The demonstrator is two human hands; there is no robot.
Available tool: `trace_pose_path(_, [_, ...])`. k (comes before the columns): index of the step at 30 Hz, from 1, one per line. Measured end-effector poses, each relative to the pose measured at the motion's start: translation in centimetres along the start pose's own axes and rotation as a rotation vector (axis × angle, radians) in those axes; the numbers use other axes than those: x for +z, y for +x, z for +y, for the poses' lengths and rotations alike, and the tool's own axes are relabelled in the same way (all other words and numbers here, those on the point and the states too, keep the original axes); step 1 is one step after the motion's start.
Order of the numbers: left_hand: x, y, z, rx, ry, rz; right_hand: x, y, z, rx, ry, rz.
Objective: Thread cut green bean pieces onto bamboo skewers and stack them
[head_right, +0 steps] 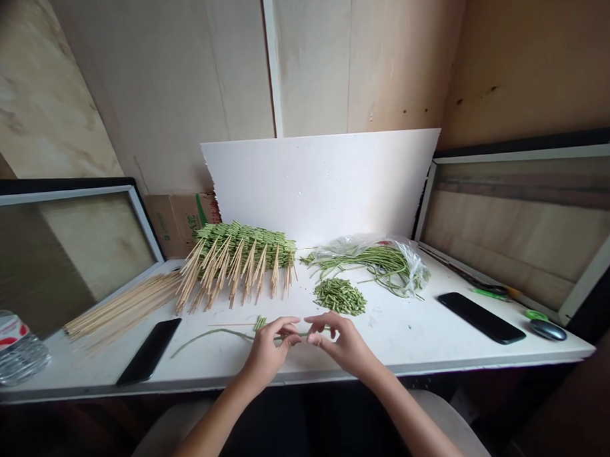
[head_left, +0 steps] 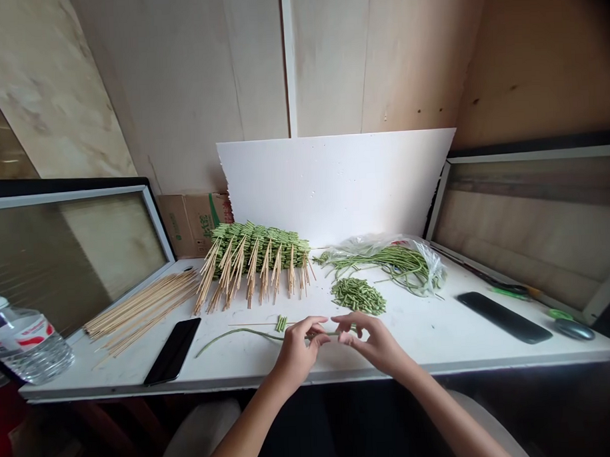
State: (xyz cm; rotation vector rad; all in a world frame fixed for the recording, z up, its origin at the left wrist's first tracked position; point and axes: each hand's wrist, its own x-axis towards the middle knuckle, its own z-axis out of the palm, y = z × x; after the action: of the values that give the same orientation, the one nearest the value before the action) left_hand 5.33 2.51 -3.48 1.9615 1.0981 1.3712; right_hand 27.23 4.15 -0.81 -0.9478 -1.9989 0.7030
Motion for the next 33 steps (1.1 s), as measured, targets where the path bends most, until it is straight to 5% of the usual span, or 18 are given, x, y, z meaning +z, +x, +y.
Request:
trace_pose_path(6, [-0.3,0.3,0.3,0.061,0.038,-0.018,1.2,-0.2,-1.0,-0.078,-0.051,0.100])
trace_pose_path(15, [-0.3,0.2,0.7,0.140,0.047,-0.007,1.8,-0.5,-1.7,-0.094,-0.088,0.076])
trace_pose_path(28, [0.0,0.0,1.6,0.146,-0.113,-0.109,2.8,-0.6,-0.5,0.071,0.480,-0.075])
trace_pose_path(33, [-0.3,0.2,1.8,0.143,-0.083,-0.085,2.6,-0.5,-0.7,0.059,0.432,-0.035])
